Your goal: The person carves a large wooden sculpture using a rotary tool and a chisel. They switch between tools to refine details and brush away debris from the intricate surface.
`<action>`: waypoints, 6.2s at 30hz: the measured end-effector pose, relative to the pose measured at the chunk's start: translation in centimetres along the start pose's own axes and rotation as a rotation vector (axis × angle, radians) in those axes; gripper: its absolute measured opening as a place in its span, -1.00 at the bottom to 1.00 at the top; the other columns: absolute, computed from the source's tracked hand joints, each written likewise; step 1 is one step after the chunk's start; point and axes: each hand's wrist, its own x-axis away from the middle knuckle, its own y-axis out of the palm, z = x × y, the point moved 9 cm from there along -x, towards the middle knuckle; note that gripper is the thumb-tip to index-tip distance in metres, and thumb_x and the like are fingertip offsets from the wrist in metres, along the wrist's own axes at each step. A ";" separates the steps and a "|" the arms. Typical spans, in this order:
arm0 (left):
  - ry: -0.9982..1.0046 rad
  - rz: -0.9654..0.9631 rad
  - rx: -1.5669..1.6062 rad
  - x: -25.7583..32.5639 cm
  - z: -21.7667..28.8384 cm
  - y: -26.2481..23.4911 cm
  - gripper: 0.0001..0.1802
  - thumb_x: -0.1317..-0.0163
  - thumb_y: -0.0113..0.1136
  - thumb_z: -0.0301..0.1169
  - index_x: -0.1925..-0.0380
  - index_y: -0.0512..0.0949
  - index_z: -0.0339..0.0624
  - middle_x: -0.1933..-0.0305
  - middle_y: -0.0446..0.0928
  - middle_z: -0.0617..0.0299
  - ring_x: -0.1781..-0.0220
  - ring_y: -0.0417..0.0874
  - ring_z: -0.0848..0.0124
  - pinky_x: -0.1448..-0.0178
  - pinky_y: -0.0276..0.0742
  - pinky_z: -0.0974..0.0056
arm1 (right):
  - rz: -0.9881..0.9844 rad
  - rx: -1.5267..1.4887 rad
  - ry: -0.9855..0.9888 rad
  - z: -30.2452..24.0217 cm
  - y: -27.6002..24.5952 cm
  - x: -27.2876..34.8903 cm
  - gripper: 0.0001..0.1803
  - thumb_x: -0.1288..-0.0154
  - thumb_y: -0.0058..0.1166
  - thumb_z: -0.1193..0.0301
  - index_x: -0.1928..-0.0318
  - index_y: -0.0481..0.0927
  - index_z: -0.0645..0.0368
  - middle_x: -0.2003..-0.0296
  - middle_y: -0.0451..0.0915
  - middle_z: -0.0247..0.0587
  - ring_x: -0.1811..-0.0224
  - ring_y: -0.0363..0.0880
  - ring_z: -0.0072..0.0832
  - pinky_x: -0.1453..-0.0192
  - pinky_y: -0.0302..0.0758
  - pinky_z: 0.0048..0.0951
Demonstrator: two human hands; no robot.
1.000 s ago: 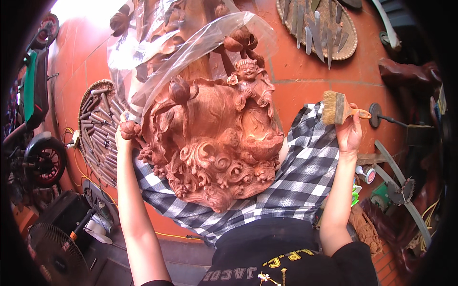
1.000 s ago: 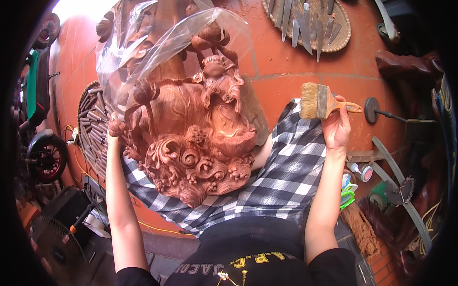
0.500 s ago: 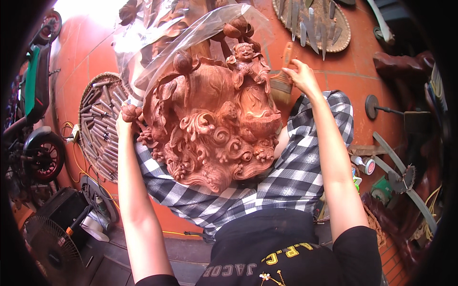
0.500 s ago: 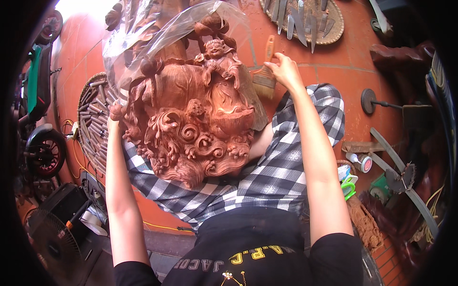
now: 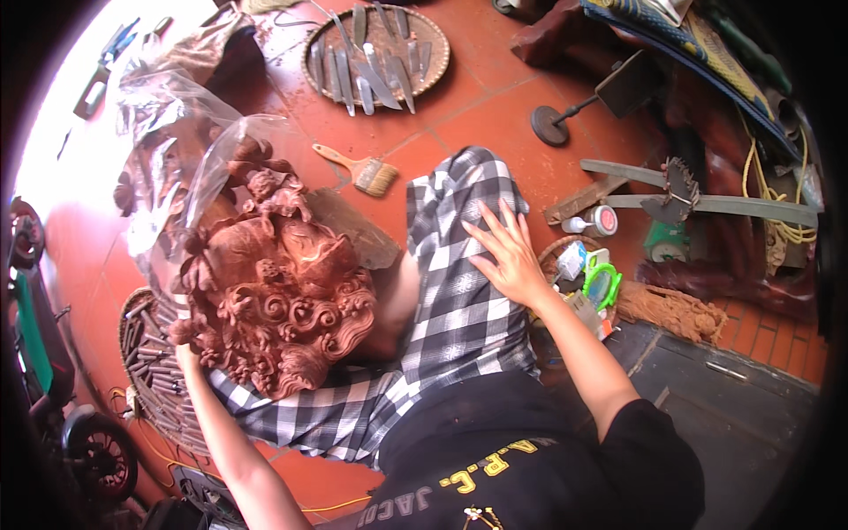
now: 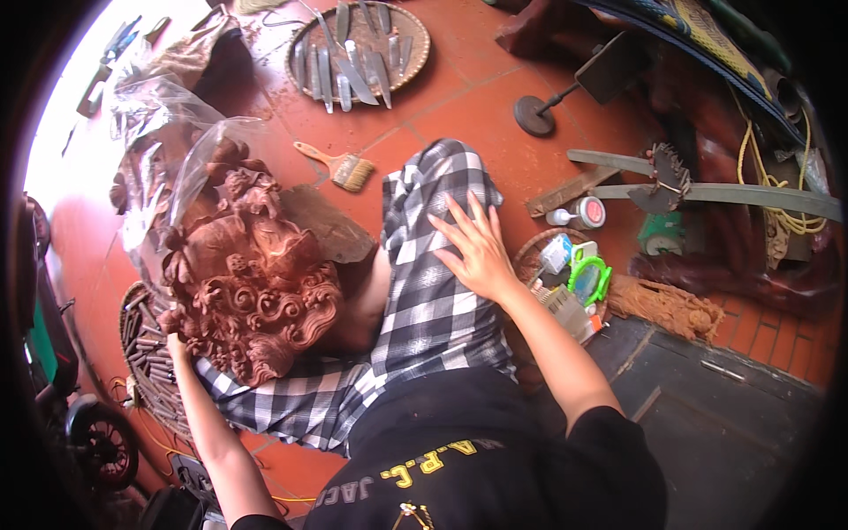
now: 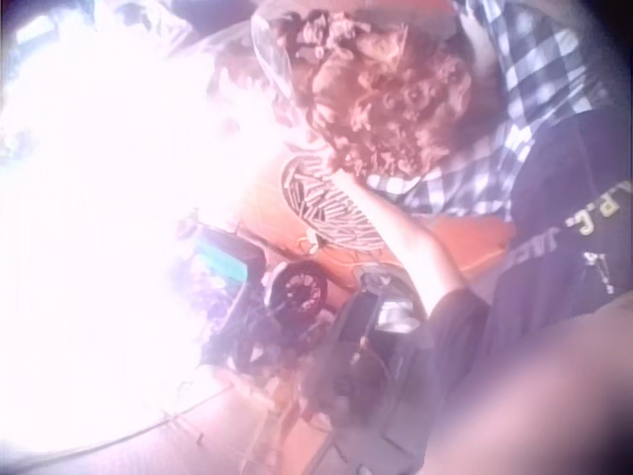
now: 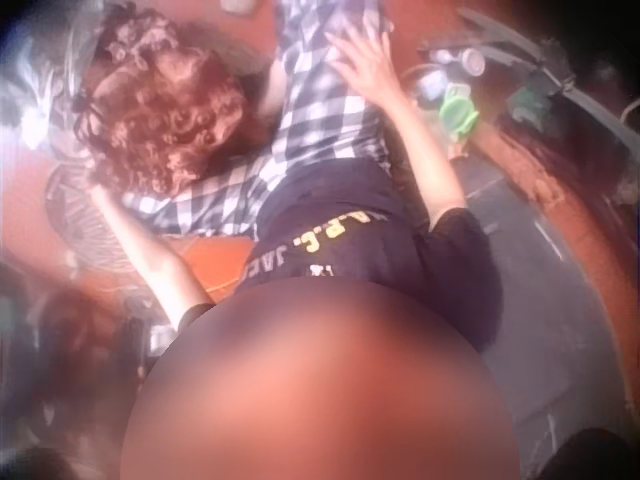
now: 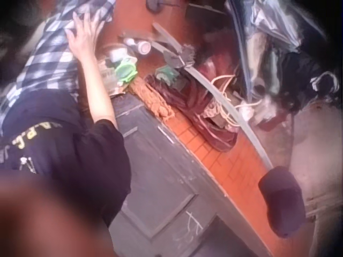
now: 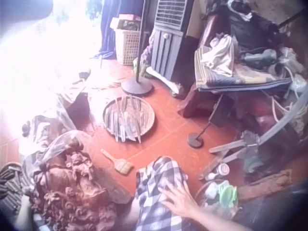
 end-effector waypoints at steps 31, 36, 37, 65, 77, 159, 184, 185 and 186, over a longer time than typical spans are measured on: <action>-0.710 0.123 -0.104 12.1 13.3 -11.0 -0.40 -0.20 0.13 -0.09 -0.25 0.39 0.05 -0.16 0.57 -0.06 -0.14 0.60 -0.06 -0.15 0.49 -0.02 | -0.276 0.288 0.332 15.0 5.4 -27.8 -0.20 -0.29 -0.13 -0.34 0.15 0.76 0.17 0.09 0.67 0.16 -0.05 0.63 0.07 -0.12 0.53 0.00; -0.737 0.136 -0.086 12.0 13.0 -11.3 -0.42 -0.20 0.08 -0.09 -0.22 0.42 0.01 -0.13 0.58 -0.07 -0.14 0.60 -0.06 -0.18 0.49 -0.03 | -0.332 0.431 0.334 14.9 6.8 -28.7 -0.21 -0.20 0.02 -0.25 0.20 0.72 0.37 0.10 0.65 0.30 -0.05 0.63 0.11 -0.12 0.53 -0.02; -0.718 0.156 -0.083 12.0 12.4 -11.1 -0.41 -0.21 0.09 -0.04 -0.22 0.43 -0.03 -0.14 0.58 -0.07 -0.15 0.59 -0.06 -0.18 0.48 -0.03 | -0.348 0.422 0.329 15.3 7.4 -29.0 -0.27 -0.20 0.05 -0.18 0.22 0.72 0.37 0.12 0.66 0.29 -0.04 0.64 0.09 -0.11 0.54 -0.03; 0.130 0.729 1.117 18.9 36.8 -18.0 -0.75 -0.31 0.17 -0.46 0.05 0.54 -0.34 0.04 0.63 -0.02 0.01 0.67 0.16 -0.16 0.55 0.17 | -0.274 -1.141 -0.095 -18.2 0.1 -14.9 -0.84 -0.22 0.22 0.69 0.16 0.65 0.42 0.16 0.68 0.00 0.07 0.71 -0.33 -0.02 0.65 -0.46; 0.239 0.379 1.227 13.5 50.7 -12.1 -0.11 -0.25 0.30 -0.21 -0.48 0.06 -0.20 -0.59 -0.21 -0.28 -0.57 -0.25 -0.41 -0.56 -0.19 -0.26 | -0.036 -0.676 -0.326 -19.8 0.3 -14.6 -0.88 -0.15 0.32 0.61 0.27 0.70 0.36 0.25 0.73 -0.04 -0.23 0.56 -0.18 -0.21 0.49 -0.24; 0.240 0.331 1.168 11.8 48.9 -13.0 -0.04 -0.24 0.32 -0.18 -0.45 0.03 -0.42 -0.49 -0.04 -0.49 -0.54 -0.02 -0.36 -0.54 0.05 -0.10 | -0.110 -0.655 -0.027 -18.4 2.3 -14.8 -0.87 -0.31 0.17 0.49 0.21 0.65 0.32 0.34 0.71 -0.18 0.32 0.66 -0.53 0.24 0.58 -0.48; 0.283 0.206 1.121 12.5 49.7 -13.4 -0.07 -0.22 0.34 -0.23 -0.43 0.08 -0.45 -0.49 -0.03 -0.48 -0.54 -0.02 -0.35 -0.55 0.03 -0.10 | -0.088 -0.739 -0.085 -18.4 2.3 -13.6 -0.85 -0.27 0.24 0.48 0.21 0.64 0.31 0.33 0.74 -0.20 0.30 0.70 -0.51 0.17 0.59 -0.47; 0.287 0.214 1.116 12.6 49.6 -13.2 -0.07 -0.21 0.35 -0.23 -0.43 0.08 -0.45 -0.49 -0.03 -0.48 -0.54 -0.02 -0.35 -0.55 0.03 -0.10 | -0.100 -0.696 -0.146 -18.7 2.2 -13.4 -0.86 -0.28 0.24 0.48 0.21 0.64 0.31 0.33 0.74 -0.20 0.31 0.70 -0.51 0.19 0.60 -0.48; 0.292 0.223 1.112 12.7 49.5 -12.8 -0.07 -0.21 0.35 -0.23 -0.43 0.08 -0.45 -0.49 -0.03 -0.48 -0.54 -0.02 -0.34 -0.55 0.03 -0.10 | -0.117 -0.622 -0.145 -18.9 2.1 -13.4 -0.88 -0.30 0.22 0.50 0.22 0.64 0.30 0.33 0.73 -0.21 0.31 0.69 -0.55 0.20 0.60 -0.52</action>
